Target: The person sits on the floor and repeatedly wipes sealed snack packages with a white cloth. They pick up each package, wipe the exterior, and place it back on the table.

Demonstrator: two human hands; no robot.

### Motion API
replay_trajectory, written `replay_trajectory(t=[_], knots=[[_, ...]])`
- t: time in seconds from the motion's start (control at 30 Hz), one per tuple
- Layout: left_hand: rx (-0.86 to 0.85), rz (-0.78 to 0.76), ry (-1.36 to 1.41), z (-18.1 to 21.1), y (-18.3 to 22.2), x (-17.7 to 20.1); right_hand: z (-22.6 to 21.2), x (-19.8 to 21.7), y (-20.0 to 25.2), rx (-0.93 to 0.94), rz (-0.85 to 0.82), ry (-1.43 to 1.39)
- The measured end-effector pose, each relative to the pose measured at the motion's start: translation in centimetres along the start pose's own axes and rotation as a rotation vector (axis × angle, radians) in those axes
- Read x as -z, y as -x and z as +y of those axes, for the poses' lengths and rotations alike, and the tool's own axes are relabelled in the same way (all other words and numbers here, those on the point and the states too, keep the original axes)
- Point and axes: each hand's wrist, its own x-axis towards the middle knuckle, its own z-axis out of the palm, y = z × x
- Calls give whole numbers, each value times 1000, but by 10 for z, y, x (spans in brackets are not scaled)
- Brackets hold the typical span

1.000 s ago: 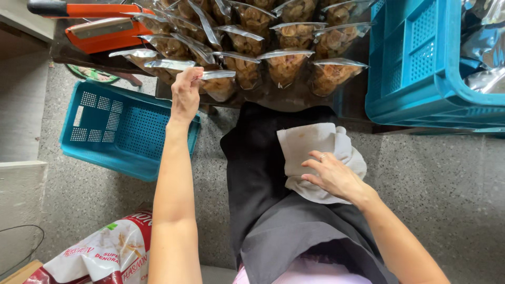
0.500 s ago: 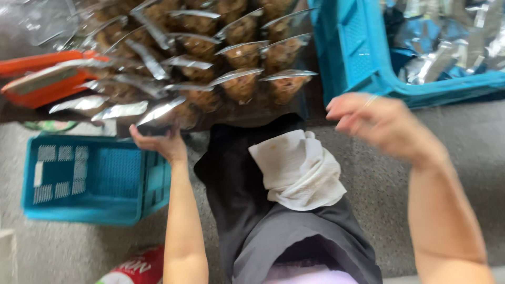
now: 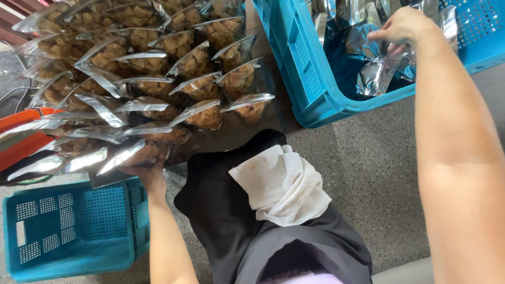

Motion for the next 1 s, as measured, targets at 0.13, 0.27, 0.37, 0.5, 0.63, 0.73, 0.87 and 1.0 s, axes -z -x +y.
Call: replay_trajectory(t=[0.13,0.27,0.37,0.5,0.63,0.73,0.87,1.0], knots=[[7,101,522,-13,12,10,-7,-2,10,109,-5,-131],[17,60,983,-21,54,10,-31,37,99,253,174,-272],[-2,-114,906,7,93,5,-60,73,200,468,302,-263],[-118,-616,1006,110,162,-6,-115,100,329,785,382,-155],[-176,-1285,975,208,252,6,-169,95,408,1040,397,12],[-190,-1432,979,231,297,25,-196,59,438,1160,379,123],[-64,-1282,1121,201,317,52,-230,-35,459,1209,383,286],[142,-807,1201,138,297,48,-259,-144,457,1312,421,301]])
